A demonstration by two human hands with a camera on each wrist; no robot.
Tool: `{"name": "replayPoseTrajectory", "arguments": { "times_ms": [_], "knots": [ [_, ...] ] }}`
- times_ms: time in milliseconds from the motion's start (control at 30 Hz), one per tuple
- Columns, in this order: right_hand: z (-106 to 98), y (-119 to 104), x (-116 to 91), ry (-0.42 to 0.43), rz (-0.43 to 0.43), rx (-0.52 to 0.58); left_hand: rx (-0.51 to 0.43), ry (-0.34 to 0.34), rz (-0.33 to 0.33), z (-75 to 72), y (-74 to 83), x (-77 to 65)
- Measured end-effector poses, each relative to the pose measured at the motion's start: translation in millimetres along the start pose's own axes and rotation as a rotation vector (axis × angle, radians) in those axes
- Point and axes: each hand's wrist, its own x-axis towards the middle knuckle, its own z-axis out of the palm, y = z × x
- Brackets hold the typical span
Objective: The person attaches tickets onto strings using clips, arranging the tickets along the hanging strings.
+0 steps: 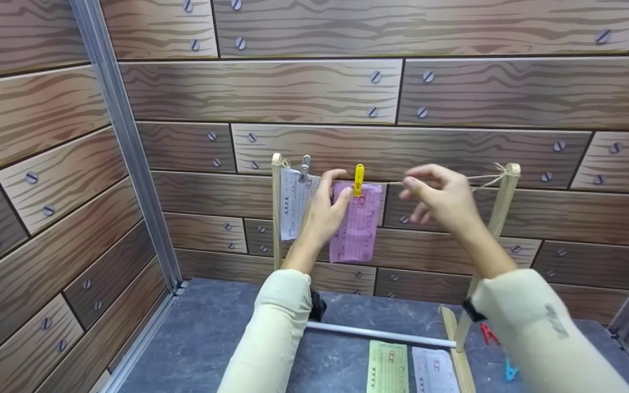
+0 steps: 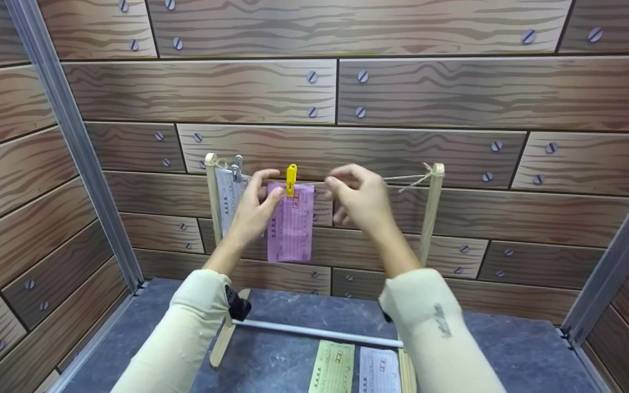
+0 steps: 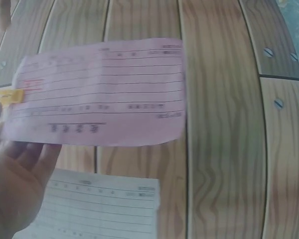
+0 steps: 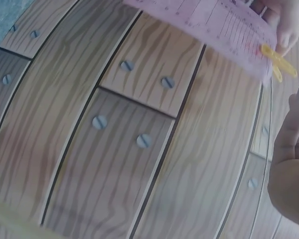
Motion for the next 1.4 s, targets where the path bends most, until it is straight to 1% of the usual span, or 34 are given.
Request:
{"name": "replayPoseTrajectory", "arguments": {
  "times_ms": [33,100,133,200,267,333,433,500,567,633,700,733,800,900,1000,1100,1233,1333,1400],
  "knots": [
    [-4,1,-4,0.004,-0.004,-0.002,0.008,0.002,0.013,0.3,-1.7,-2.5],
    [-13,5,-12,0.013,-0.005,0.000,0.026,0.003,0.019,1.2,-5.2,-9.1],
    [-17,8,-16,0.020,-0.001,0.002,0.015,-0.003,0.019,2.0,-7.2,-12.6],
    [-25,13,-25,0.035,0.012,0.006,-0.018,-0.015,0.011,4.3,-12.0,-20.2],
    [-34,20,-33,0.058,0.028,0.015,-0.072,-0.029,0.013,7.1,-17.3,-27.6],
    [-42,27,-41,0.081,0.043,0.025,-0.109,-0.035,0.023,9.6,-22.7,-34.5],
    [-55,37,-54,0.111,0.062,0.039,-0.144,-0.029,0.065,11.4,-30.2,-42.9],
    [-63,45,-62,0.123,0.076,0.054,-0.186,-0.036,0.065,10.8,-31.5,-49.0],
    [-70,53,-70,0.133,0.097,0.075,-0.245,-0.053,0.038,9.2,-29.8,-56.3],
    [-76,63,-77,0.142,0.121,0.102,-0.293,-0.074,-0.023,8.1,-27.4,-64.6],
    [-82,74,-84,0.152,0.145,0.127,-0.321,-0.089,-0.071,8.2,-26.0,-72.7],
    [-84,80,-88,0.155,0.155,0.131,-0.337,-0.094,-0.090,9.3,-27.8,-75.9],
    [-89,92,-96,0.161,0.176,0.136,-0.365,-0.101,-0.119,11.4,-31.0,-81.2],
    [-96,110,-109,0.164,0.221,0.143,-0.395,-0.108,-0.145,14.2,-36.4,-86.6],
    [-104,127,-122,0.174,0.280,0.137,-0.402,-0.111,-0.160,16.2,-42.5,-90.8],
    [-112,144,-135,0.182,0.348,0.068,-0.392,-0.121,-0.181,18.1,-49.4,-96.9],
    [-120,170,-153,0.192,0.445,-0.081,-0.361,-0.136,-0.224,22.8,-58.4,-110.1],
    [-124,189,-168,0.185,0.510,-0.171,-0.345,-0.158,-0.274,30.3,-66.6,-123.0],
    [-126,202,-179,0.175,0.550,-0.215,-0.328,-0.188,-0.314,38.0,-73.4,-133.0]
  ]
}}
